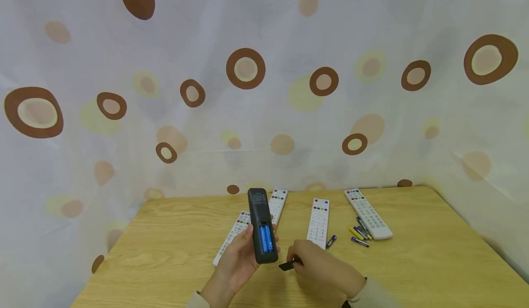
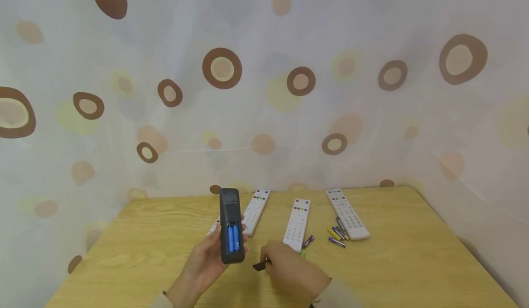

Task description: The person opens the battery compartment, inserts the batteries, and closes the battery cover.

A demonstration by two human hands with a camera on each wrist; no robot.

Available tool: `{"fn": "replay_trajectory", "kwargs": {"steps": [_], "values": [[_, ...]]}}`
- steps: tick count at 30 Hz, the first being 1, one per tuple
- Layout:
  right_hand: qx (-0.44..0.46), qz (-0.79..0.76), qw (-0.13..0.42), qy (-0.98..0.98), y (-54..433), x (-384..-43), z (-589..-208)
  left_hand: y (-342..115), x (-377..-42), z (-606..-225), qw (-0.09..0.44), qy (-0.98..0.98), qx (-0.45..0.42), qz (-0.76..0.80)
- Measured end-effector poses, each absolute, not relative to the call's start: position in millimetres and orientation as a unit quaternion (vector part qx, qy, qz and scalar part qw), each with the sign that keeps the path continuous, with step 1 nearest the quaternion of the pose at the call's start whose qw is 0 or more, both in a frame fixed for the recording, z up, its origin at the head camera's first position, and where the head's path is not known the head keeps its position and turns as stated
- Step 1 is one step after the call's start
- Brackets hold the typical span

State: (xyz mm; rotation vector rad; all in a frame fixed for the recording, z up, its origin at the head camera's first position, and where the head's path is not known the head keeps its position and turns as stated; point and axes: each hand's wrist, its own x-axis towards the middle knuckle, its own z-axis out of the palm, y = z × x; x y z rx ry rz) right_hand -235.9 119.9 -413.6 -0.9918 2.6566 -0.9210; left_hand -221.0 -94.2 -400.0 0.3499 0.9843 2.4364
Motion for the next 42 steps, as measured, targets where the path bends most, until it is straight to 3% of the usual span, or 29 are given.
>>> {"fn": "replay_trajectory", "kwargs": {"steps": [5,14,29,33,42], "values": [[-0.31,-0.36,0.031,0.879,128,-236,-392,-94,-221,-399,0.244,0.359,0.131,0.891],[-0.286,-0.411,-0.102,0.86,137,-231,-374,-93,-219,-398,0.245,0.359,0.12,0.893],[-0.204,-0.519,-0.165,0.814,144,-226,-366,-90,-219,-398,0.247,0.365,0.109,0.891],[-0.222,-0.566,-0.16,0.778,146,-225,-361,-88,-221,-399,0.248,0.361,0.113,0.892],[-0.299,-0.624,-0.076,0.718,135,-223,-354,-85,-220,-403,0.256,0.37,0.122,0.885]]}}
